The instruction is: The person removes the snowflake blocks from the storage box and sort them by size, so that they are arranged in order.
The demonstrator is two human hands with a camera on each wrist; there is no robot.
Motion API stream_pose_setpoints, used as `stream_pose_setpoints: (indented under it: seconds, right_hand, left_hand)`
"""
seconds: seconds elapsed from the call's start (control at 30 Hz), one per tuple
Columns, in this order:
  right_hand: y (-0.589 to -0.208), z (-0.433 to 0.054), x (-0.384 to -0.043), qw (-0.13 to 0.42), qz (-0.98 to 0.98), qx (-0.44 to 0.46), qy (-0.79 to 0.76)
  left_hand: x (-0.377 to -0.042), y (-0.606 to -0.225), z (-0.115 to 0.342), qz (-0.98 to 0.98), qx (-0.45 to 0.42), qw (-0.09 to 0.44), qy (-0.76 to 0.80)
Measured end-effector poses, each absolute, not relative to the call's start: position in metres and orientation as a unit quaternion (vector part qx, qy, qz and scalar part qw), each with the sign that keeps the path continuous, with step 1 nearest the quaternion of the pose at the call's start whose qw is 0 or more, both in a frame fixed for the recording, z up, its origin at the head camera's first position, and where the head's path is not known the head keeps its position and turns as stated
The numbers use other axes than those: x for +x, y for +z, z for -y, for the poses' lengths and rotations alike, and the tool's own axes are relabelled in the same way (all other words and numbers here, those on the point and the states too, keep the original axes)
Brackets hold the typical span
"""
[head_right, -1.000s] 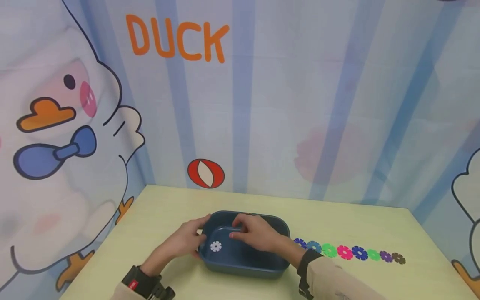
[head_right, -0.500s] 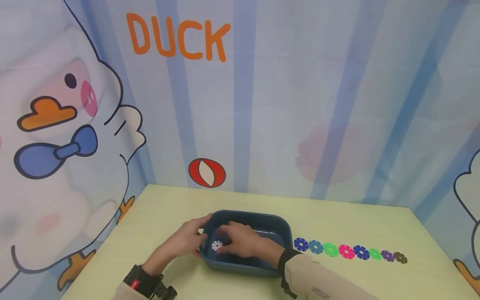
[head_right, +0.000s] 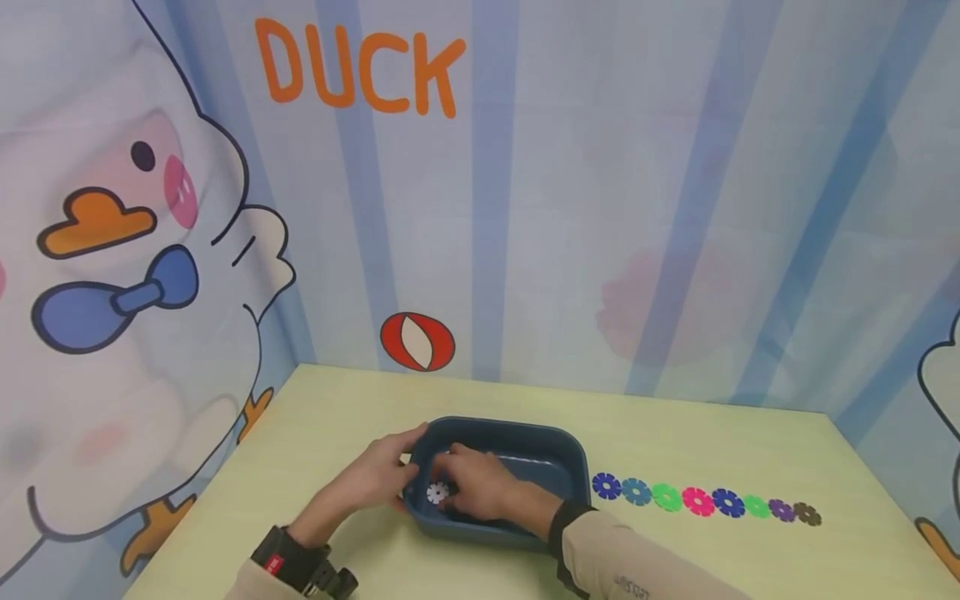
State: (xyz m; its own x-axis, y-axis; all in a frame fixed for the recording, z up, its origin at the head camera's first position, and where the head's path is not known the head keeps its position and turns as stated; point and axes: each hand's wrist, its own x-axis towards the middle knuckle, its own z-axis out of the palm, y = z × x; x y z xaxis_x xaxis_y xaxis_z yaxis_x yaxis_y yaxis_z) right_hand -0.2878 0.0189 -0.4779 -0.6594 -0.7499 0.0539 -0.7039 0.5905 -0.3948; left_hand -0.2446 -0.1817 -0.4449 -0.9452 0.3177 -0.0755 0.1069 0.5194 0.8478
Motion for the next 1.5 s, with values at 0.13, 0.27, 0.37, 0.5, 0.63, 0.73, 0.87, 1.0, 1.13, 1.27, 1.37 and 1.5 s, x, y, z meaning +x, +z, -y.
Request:
stream_pose_setpoints:
  seconds: [0.13,0.27,0.37,0.5,0.63,0.73,0.87,1.0,1.13,1.27,1.37,1.5]
  right_hand:
    - [-0.478,-0.019,-0.289,0.06,-0.892,-0.406,-0.189]
    - [-0.477,-0.02,-0.289,0.05,-0.892,-0.415,-0.173]
    - [-0.477,-0.022,-0.289,0.037,-0.89,-0.42,-0.173]
    - [-0.478,-0.025,-0.292,0.059,-0.882,-0.417,-0.212]
    - [-0.479,-0.034,-0.295,0.092,-0.865,-0.428,-0.245]
    - [-0.47,-0.043,-0.294,0.092,-0.856,-0.437,-0.259]
    - [-0.454,-0.057,-0.294,0.095,-0.855,-0.422,-0.288]
    - [-0.447,-0.072,-0.295,0.117,-0.853,-0.397,-0.317]
    - [-0.448,-0.085,-0.297,0.129,-0.852,-0.383,-0.332]
    - [-0.446,-0.1,-0.297,0.125,-0.849,-0.38,-0.345]
    - [-0.439,-0.11,-0.295,0.118,-0.845,-0.384,-0.354]
    - [-0.429,-0.123,-0.293,0.113,-0.844,-0.381,-0.36]
  left_hand:
    - [-0.245,-0.445,0.181,-0.864,0.122,0.113,0.475]
    - [-0.245,-0.444,0.18,-0.862,0.123,0.114,0.477]
    - [-0.245,-0.445,0.18,-0.863,0.125,0.112,0.476]
    - [-0.245,-0.447,0.179,-0.864,0.126,0.109,0.475]
    - [-0.244,-0.448,0.178,-0.862,0.126,0.112,0.478]
    - [-0.244,-0.448,0.178,-0.859,0.124,0.112,0.484]
    - [-0.245,-0.446,0.18,-0.86,0.123,0.104,0.483]
    - [-0.245,-0.445,0.18,-0.866,0.125,0.098,0.474]
    - [-0.244,-0.445,0.18,-0.868,0.126,0.095,0.472]
    - [-0.243,-0.443,0.179,-0.868,0.126,0.095,0.471]
    - [-0.244,-0.443,0.179,-0.868,0.126,0.095,0.47]
    - [-0.244,-0.443,0.179,-0.868,0.121,0.098,0.471]
